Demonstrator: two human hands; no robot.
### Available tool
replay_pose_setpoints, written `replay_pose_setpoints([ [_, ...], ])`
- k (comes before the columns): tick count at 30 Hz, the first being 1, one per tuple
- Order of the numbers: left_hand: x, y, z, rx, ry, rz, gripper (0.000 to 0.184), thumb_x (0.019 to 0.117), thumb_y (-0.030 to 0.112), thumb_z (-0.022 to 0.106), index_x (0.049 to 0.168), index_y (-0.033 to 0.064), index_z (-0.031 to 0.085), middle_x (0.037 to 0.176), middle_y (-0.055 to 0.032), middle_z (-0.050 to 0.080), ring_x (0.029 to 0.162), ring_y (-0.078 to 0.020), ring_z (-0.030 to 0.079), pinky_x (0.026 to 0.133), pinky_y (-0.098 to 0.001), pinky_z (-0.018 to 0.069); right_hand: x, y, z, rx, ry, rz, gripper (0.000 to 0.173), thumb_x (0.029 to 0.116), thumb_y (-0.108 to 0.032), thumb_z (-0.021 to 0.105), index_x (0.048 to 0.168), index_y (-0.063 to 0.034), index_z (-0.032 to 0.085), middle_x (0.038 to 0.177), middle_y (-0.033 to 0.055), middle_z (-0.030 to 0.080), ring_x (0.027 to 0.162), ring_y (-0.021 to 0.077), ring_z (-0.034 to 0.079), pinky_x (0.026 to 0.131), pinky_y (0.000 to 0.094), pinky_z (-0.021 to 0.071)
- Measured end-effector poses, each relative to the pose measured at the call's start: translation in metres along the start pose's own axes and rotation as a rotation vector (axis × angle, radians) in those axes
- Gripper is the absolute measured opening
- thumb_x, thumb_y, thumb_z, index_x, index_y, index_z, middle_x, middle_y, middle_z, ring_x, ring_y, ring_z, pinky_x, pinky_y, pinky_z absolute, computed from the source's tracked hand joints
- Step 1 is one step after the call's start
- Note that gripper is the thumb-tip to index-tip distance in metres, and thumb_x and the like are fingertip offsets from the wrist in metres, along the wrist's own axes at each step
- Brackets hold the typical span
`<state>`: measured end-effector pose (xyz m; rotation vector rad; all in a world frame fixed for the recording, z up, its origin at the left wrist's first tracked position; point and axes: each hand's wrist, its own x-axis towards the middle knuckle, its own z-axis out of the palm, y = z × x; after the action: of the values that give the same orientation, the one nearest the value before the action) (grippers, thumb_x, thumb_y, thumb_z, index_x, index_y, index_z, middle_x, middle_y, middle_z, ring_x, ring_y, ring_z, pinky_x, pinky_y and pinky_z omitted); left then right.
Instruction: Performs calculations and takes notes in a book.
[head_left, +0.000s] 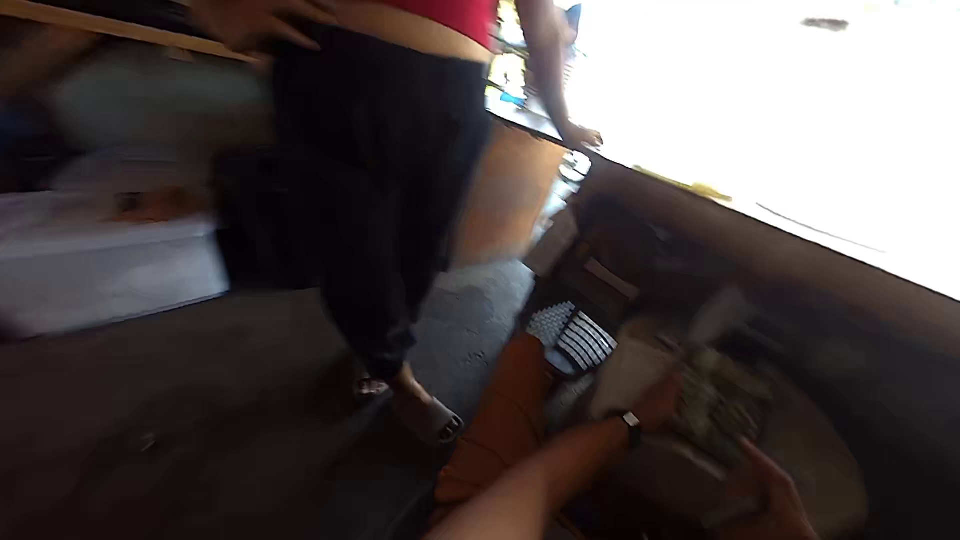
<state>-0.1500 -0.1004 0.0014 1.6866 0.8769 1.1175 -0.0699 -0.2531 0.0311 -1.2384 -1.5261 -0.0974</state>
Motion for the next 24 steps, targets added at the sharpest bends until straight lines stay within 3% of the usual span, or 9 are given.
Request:
replay_pose_setpoints([
  [2, -0.002, 0.008, -0.013, 0.25, 0.004, -0.023, 0.042, 0.1087, 0.017, 0.044, 0.144, -0.0044, 0.053, 0.141, -0.0213, 0.059, 0.133, -0.0257, 0.056, 0.114, -0.0376, 0.0416, 0.004, 0.009, -0.009, -0.13, 0.15, 0.075, 0.033, 0.1006, -0.002, 0.05, 0.126, 0.0169, 0.061, 0.091, 0.0197, 0.068, 0.075, 0.0097, 0.063, 0.073, 0.0233, 0.055],
  [3, 0.001, -0.001, -0.014, 0.238, -0.078, -0.043, 0.044, 0.1094, 0.019, 0.043, 0.146, -0.003, 0.05, 0.143, -0.0209, 0.057, 0.134, -0.025, 0.054, 0.114, -0.0381, 0.0413, 0.006, 0.024, -0.016, -0.179, 0.216, 0.128, 0.034, 0.1016, -0.003, 0.051, 0.128, 0.0157, 0.06, 0.093, 0.0203, 0.069, 0.077, 0.0127, 0.066, 0.073, 0.0254, 0.0567],
  [4, 0.006, -0.018, -0.009, 0.057, -0.163, -0.073, 0.046, 0.1124, 0.022, 0.036, 0.151, -0.0022, 0.043, 0.147, -0.0216, 0.053, 0.135, -0.0253, 0.052, 0.114, -0.0393, 0.041, 0.006, 0.046, -0.023, -0.193, 0.262, 0.202, 0.035, 0.1031, -0.005, 0.05, 0.13, 0.0145, 0.059, 0.098, 0.0211, 0.07, 0.082, 0.0152, 0.069, 0.076, 0.0273, 0.0585],
  [6, 0.013, -0.037, 0.004, -0.38, -0.213, -0.235, 0.057, 0.1122, 0.047, 0.022, 0.15, 0.0119, 0.046, 0.14, -0.0118, 0.059, 0.124, -0.0199, 0.059, 0.103, -0.0412, 0.0502, 0.003, 0.087, -0.034, -0.129, 0.259, 0.384, 0.037, 0.1059, -0.008, 0.048, 0.136, 0.0138, 0.054, 0.112, 0.026, 0.069, 0.096, 0.0233, 0.07, 0.087, 0.0343, 0.0578],
  [7, 0.014, -0.037, 0.008, -0.548, -0.213, -0.315, 0.061, 0.1088, 0.057, 0.021, 0.146, 0.0195, 0.05, 0.131, -0.0049, 0.065, 0.115, -0.016, 0.063, 0.096, -0.0399, 0.0547, 0.002, 0.101, -0.039, -0.062, 0.214, 0.477, 0.039, 0.1069, -0.008, 0.048, 0.14, 0.0135, 0.05, 0.12, 0.0284, 0.066, 0.105, 0.027, 0.069, 0.091, 0.0373, 0.0562],
  [9, 0.019, -0.04, 0.01, -0.746, -0.213, -0.385, 0.059, 0.1063, 0.062, 0.025, 0.142, 0.0241, 0.053, 0.122, -0.0006, 0.069, 0.107, -0.0144, 0.067, 0.088, -0.0389, 0.0586, 0.0, 0.118, -0.039, 0.074, 0.124, 0.59, 0.041, 0.1078, -0.007, 0.046, 0.145, 0.0107, 0.046, 0.131, 0.0283, 0.063, 0.116, 0.0298, 0.067, 0.097, 0.0401, 0.0553],
  [14, 0.018, -0.044, 0.01, -0.88, -0.262, -0.336, 0.054, 0.1068, 0.06, 0.024, 0.147, 0.0321, 0.047, 0.128, 0.0035, 0.068, 0.112, -0.0126, 0.067, 0.09, -0.0373, 0.0594, 0.001, 0.131, -0.023, 0.201, 0.081, 0.592, 0.037, 0.107, -0.006, 0.045, 0.141, 0.0047, 0.053, 0.121, 0.0196, 0.07, 0.105, 0.0173, 0.071, 0.092, 0.033, 0.0573],
  [20, 0.014, -0.043, 0.007, -0.841, -0.278, -0.319, 0.055, 0.106, 0.061, 0.029, 0.15, 0.0329, 0.044, 0.131, 0.0052, 0.066, 0.115, -0.0107, 0.066, 0.093, -0.0371, 0.0587, 0.034, 0.138, -0.021, 0.229, 0.031, 0.557, 0.042, 0.1089, -0.019, 0.043, 0.145, 0.0012, 0.051, 0.121, 0.0206, 0.067, 0.102, 0.0207, 0.068, 0.089, 0.0387, 0.058],
  [24, 0.013, -0.038, 0.008, -0.772, -0.286, -0.344, 0.057, 0.1065, 0.062, 0.022, 0.141, 0.0284, 0.053, 0.117, 0.0051, 0.072, 0.101, -0.0083, 0.071, 0.082, -0.0323, 0.0621, 0.064, 0.141, -0.023, 0.286, 0.084, 0.577, 0.039, 0.1081, -0.016, 0.045, 0.14, 0.0048, 0.054, 0.117, 0.0188, 0.067, 0.096, 0.0188, 0.07, 0.084, 0.0374, 0.0613],
])
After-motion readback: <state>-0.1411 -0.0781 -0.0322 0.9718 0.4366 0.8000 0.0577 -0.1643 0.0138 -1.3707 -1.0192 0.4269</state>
